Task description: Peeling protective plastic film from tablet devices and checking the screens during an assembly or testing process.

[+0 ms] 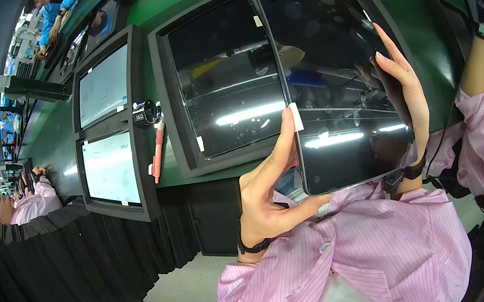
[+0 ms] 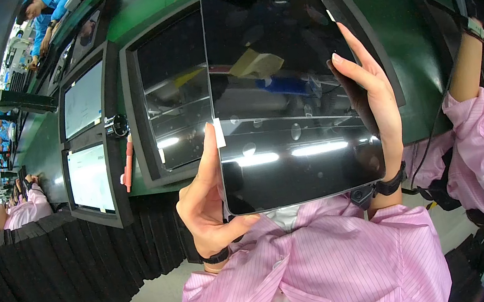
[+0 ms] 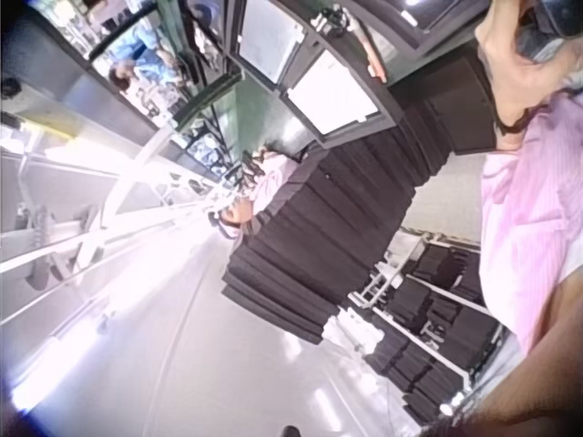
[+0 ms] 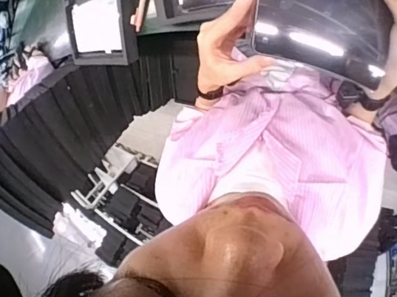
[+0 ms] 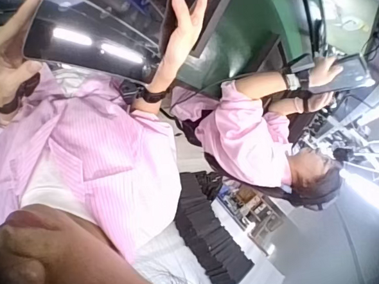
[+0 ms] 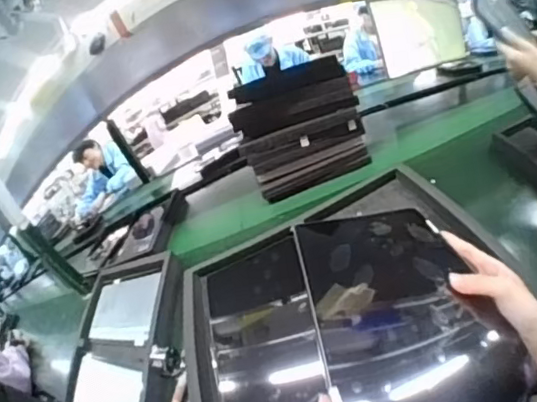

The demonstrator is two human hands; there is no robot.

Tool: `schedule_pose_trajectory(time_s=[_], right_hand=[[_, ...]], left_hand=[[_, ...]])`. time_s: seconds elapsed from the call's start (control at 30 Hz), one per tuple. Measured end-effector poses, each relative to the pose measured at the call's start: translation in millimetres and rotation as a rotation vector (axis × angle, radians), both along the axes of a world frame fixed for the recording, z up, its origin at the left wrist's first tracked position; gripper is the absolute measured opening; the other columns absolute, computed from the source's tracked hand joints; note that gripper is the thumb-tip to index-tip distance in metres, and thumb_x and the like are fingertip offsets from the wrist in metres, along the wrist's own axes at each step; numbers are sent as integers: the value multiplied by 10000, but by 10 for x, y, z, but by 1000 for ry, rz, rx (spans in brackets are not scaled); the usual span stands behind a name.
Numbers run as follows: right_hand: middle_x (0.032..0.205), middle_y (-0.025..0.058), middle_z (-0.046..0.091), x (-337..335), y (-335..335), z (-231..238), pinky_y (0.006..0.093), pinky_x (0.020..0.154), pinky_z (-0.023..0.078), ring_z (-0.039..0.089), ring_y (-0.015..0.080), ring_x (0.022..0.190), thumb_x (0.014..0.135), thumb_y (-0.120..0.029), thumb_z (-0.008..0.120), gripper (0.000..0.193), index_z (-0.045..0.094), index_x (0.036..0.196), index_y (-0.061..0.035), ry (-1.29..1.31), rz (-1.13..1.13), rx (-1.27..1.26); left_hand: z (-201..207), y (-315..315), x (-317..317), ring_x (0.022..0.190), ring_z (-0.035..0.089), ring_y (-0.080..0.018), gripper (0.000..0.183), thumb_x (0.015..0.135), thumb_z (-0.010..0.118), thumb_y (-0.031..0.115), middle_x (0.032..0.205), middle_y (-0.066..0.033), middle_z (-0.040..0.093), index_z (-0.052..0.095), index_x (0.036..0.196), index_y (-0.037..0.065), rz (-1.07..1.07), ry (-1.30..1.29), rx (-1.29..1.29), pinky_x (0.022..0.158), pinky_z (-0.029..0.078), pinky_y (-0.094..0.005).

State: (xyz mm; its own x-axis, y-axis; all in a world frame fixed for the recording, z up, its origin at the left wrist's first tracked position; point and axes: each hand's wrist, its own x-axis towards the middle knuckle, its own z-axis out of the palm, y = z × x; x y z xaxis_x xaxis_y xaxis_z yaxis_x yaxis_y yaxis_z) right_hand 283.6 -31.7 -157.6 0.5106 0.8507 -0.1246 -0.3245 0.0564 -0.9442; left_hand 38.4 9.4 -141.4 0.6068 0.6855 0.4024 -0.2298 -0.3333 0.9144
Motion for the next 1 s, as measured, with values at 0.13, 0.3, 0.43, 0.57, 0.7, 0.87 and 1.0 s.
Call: schedule_pose_trajectory(time_s=[0.13, 0.3, 0.43, 0.57, 0.7, 0.87, 1.0], right_hand=[[1107, 32, 481, 0, 19, -1, 161, 852, 367, 499, 38, 889, 819, -91, 556, 579, 308, 1337, -22, 17, -4, 20], [1092, 28, 489, -40, 74, -12, 163, 838, 369, 498, 32, 875, 818, -84, 553, 581, 303, 1337, -12, 14, -33, 51], [1221, 44, 418, -23, 26, 28, 165, 895, 310, 441, 48, 1007, 824, -99, 524, 587, 279, 1350, -14, -58, -6, 40], [1354, 74, 323, -151, -61, 202, 188, 959, 257, 377, 87, 1162, 807, -131, 509, 625, 249, 1363, -13, -115, 38, 77], [1314, 135, 365, -262, -176, 408, 239, 956, 320, 448, 146, 1121, 762, -39, 518, 658, 238, 1355, 14, -129, -63, 183], [1339, 98, 353, -314, -265, 520, 118, 753, 357, 449, 72, 1092, 709, -148, 558, 757, 215, 1367, 2, -304, -139, 180], [1344, 90, 352, -284, -285, 440, 96, 644, 349, 459, 50, 1059, 690, -198, 609, 813, 208, 1371, -3, -377, -158, 218]], left_hand=[[7, -8, 22, 994, 577, -247, 851, 576, 732, -19, 1113, -240, 548, 277, 1288, -118, 17, -24, -36, 868, 442, -318], [1, -45, 55, 980, 584, -231, 845, 579, 744, 3, 1102, -232, 559, 294, 1283, -119, 88, 37, -18, 851, 450, -300], [-12, -81, 60, 964, 595, -230, 834, 569, 773, 48, 1077, -231, 573, 335, 1255, -135, 139, 110, 41, 835, 456, -288], [50, -162, -59, 959, 598, -264, 840, 560, 788, 76, 1053, -269, 570, 337, 1219, -185, 123, 121, 66, 830, 460, -306], [-111, -267, -91, 941, 597, -329, 791, 573, 815, 111, 1022, -295, 568, 400, 1182, -177, 139, -123, 229, 832, 459, -353], [-102, -166, -371, 931, 590, -364, 816, 517, 829, 67, 972, -320, 562, 415, 1186, -152, -113, -141, 423, 802, 460, -369], [-242, -305, -213, 881, 595, -382, 1061, 655, 739, 331, 944, -364, 546, -5, 1290, -82, -176, -577, -100, 801, 462, -409]])
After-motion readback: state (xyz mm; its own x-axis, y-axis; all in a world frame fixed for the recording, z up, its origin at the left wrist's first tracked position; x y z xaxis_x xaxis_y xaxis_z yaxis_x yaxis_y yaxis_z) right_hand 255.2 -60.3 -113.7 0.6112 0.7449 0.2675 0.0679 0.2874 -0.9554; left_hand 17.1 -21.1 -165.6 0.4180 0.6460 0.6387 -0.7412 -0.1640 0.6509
